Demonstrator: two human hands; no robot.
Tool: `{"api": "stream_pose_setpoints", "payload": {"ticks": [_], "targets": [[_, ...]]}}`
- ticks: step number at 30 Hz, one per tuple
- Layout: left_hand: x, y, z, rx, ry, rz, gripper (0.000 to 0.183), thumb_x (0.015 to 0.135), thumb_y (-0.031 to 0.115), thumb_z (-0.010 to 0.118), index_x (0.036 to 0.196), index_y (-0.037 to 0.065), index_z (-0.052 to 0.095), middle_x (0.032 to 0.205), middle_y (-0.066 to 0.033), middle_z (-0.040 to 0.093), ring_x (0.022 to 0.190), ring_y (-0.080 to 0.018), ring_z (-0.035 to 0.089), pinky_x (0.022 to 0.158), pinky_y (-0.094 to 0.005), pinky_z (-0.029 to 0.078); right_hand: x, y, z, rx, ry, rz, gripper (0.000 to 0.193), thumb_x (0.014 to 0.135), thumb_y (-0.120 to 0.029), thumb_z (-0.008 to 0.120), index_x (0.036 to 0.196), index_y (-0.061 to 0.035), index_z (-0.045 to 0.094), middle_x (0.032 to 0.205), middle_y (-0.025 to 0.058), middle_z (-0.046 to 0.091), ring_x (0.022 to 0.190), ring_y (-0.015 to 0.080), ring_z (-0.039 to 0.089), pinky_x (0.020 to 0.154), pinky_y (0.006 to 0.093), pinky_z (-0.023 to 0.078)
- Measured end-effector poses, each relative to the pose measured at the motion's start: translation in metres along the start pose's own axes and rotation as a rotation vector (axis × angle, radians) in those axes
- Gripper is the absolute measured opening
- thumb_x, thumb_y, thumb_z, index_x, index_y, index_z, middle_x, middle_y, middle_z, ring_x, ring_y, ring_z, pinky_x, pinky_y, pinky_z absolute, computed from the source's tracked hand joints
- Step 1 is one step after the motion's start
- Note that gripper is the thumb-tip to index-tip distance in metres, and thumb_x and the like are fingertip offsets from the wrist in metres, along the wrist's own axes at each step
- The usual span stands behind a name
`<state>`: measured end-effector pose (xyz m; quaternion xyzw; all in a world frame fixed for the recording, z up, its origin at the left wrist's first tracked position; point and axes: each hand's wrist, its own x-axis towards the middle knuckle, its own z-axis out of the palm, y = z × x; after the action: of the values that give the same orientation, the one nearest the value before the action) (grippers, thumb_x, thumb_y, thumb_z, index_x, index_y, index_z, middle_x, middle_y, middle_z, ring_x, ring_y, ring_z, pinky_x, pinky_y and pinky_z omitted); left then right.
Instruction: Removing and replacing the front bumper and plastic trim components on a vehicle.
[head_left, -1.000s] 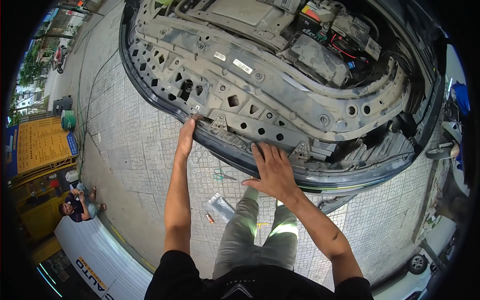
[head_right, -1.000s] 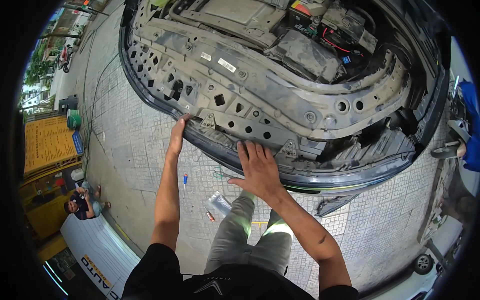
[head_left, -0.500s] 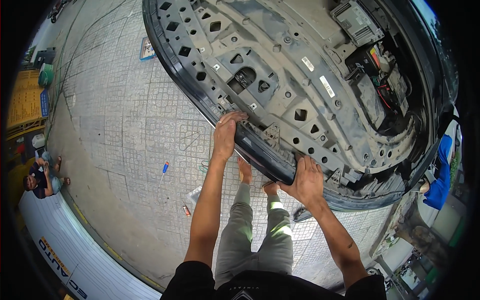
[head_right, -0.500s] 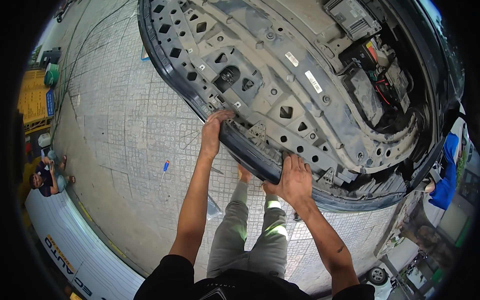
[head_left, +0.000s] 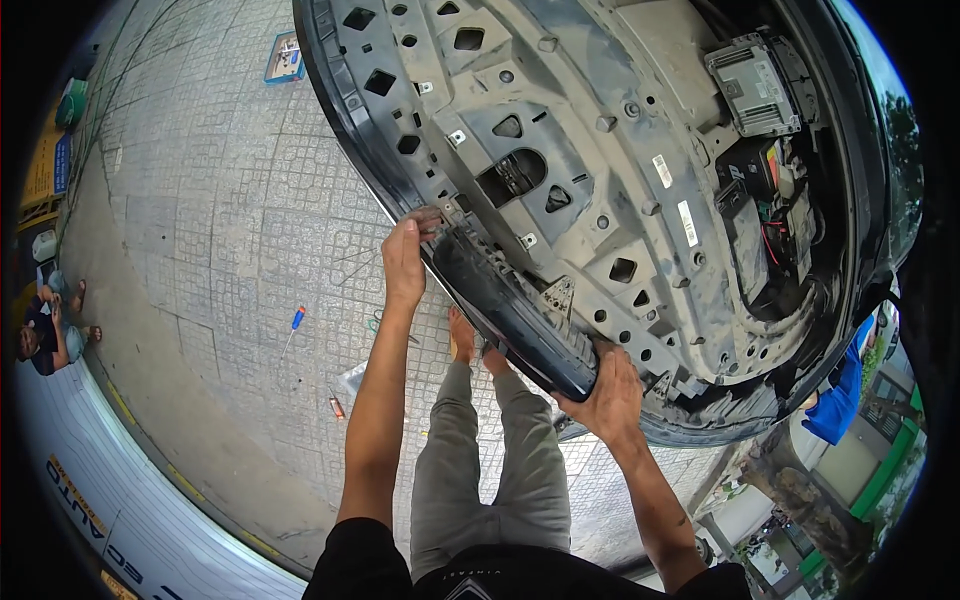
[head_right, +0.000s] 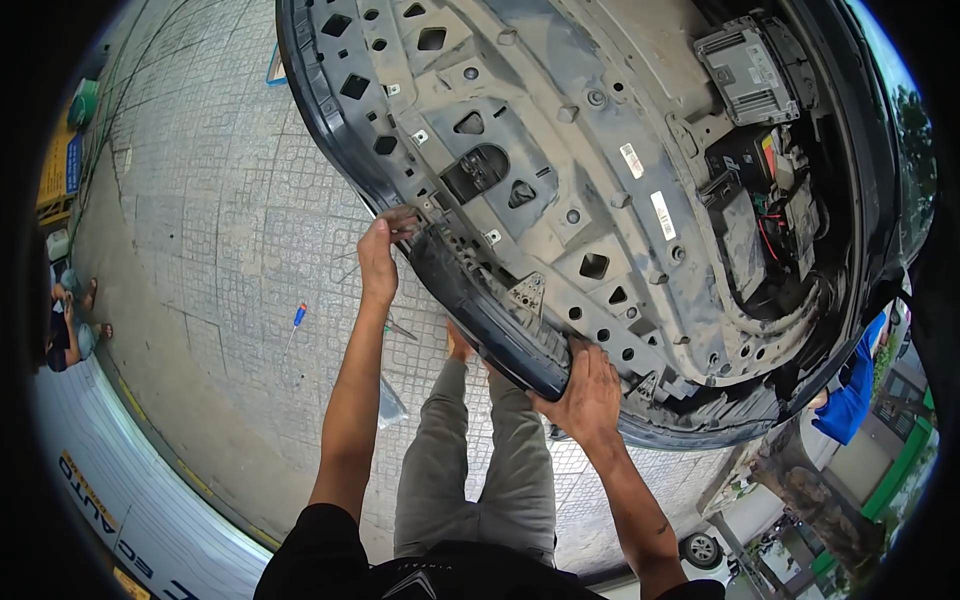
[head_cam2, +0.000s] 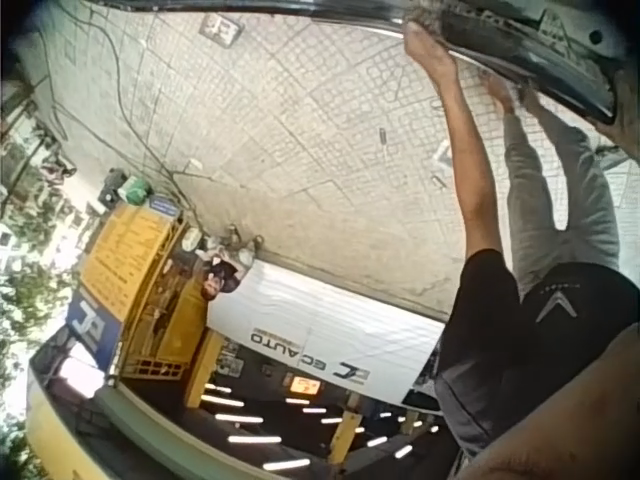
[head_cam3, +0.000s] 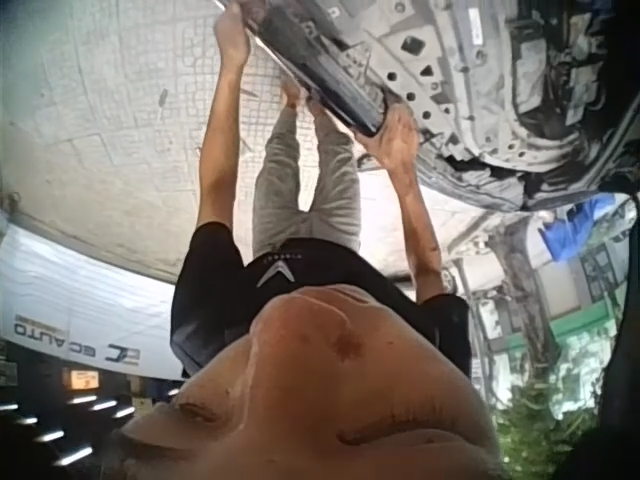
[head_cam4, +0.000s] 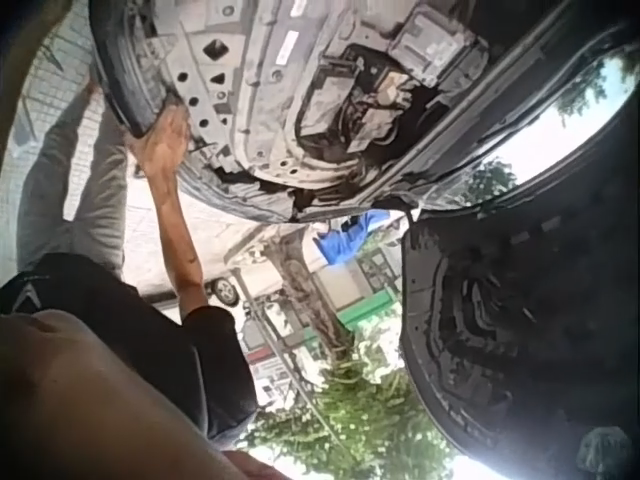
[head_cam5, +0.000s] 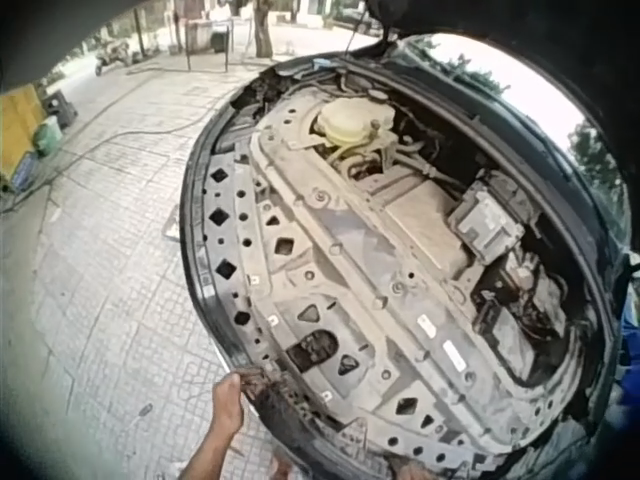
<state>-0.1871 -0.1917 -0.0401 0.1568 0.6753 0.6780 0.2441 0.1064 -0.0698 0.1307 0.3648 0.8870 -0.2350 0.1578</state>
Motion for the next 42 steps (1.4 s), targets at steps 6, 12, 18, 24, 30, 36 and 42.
{"api": "stream_pose_setpoints", "payload": {"ticks": [6,12,18,24,30,36,42], "targets": [[-0.06,0.009,0.011,0.239,0.347,-0.341,0.038,0.097,0.028,0.064,0.116,-0.004,0.061,0.111,-0.0155,0.064,0.099,-0.0203,0.061,0.085,-0.0316,0.048,0.008,-0.045,-0.022,-0.032,0.185,-0.232,0.103,0.062,-0.037,0.092,0.141,0.0031,0.037,0.126,0.0204,0.048,0.114,0.0353,0.051,0.097,0.0481,0.042],[-0.092,0.04,0.077,-0.457,0.507,-0.673,0.075,0.087,0.032,0.076,0.14,-0.008,0.039,0.13,-0.0197,0.051,0.118,-0.0279,0.052,0.105,-0.0362,0.04,0.143,-0.135,-0.006,0.214,-0.139,-0.35,0.078,0.088,-0.036,0.069,0.14,0.0115,0.036,0.13,0.0332,0.048,0.124,0.0459,0.05,0.104,0.0482,0.043],[-0.073,0.031,0.071,0.049,0.374,-0.791,0.089,0.074,0.032,0.081,0.141,-0.004,0.034,0.141,-0.0199,0.035,0.131,-0.033,0.037,0.111,-0.0427,0.031,0.225,-0.161,0.054,-0.232,-0.501,0.029,0.094,0.083,-0.058,0.067,0.135,0.0152,0.04,0.125,0.0366,0.056,0.12,0.0468,0.057,0.103,0.0471,0.046],[-0.066,0.014,0.074,-0.215,0.3,-0.883,0.124,0.059,0.032,0.092,0.147,-0.012,0.017,0.148,-0.0292,0.023,0.143,-0.0427,0.023,0.119,-0.0471,0.02,0.257,-0.171,0.067,-0.372,-0.709,0.086,0.117,0.06,-0.069,0.079,0.127,0.019,0.044,0.123,0.0367,0.058,0.118,0.045,0.059,0.101,0.0432,0.049],[-0.054,0.024,0.077,-0.189,0.369,-0.935,0.119,0.057,0.03,0.091,0.143,-0.014,0.023,0.142,-0.031,0.031,0.138,-0.0451,0.029,0.119,-0.0456,0.022,0.267,-0.189,0.067,-0.372,-0.721,0.09,0.109,0.061,-0.061,0.08,0.128,0.0173,0.044,0.118,0.0344,0.061,0.114,0.0422,0.062,0.099,0.0418,0.051],[-0.041,0.042,0.076,-0.222,0.477,-0.903,0.092,0.059,0.026,0.089,0.127,-0.012,0.039,0.124,-0.0263,0.045,0.119,-0.0409,0.046,0.106,-0.0473,0.035,0.274,-0.19,0.066,-0.446,-0.779,0.031,0.108,0.063,-0.058,0.079,0.13,0.0181,0.042,0.112,0.0348,0.063,0.105,0.0433,0.065,0.094,0.0414,0.054],[-0.033,0.056,0.083,-0.277,0.624,-0.841,0.08,0.063,0.022,0.087,0.124,-0.007,0.044,0.119,-0.0212,0.049,0.114,-0.0357,0.049,0.102,-0.045,0.036,0.276,-0.186,0.063,-0.415,-0.786,-0.068,0.114,0.064,-0.058,0.078,0.132,0.0229,0.036,0.108,0.0375,0.062,0.102,0.0443,0.066,0.091,0.042,0.055]]}}
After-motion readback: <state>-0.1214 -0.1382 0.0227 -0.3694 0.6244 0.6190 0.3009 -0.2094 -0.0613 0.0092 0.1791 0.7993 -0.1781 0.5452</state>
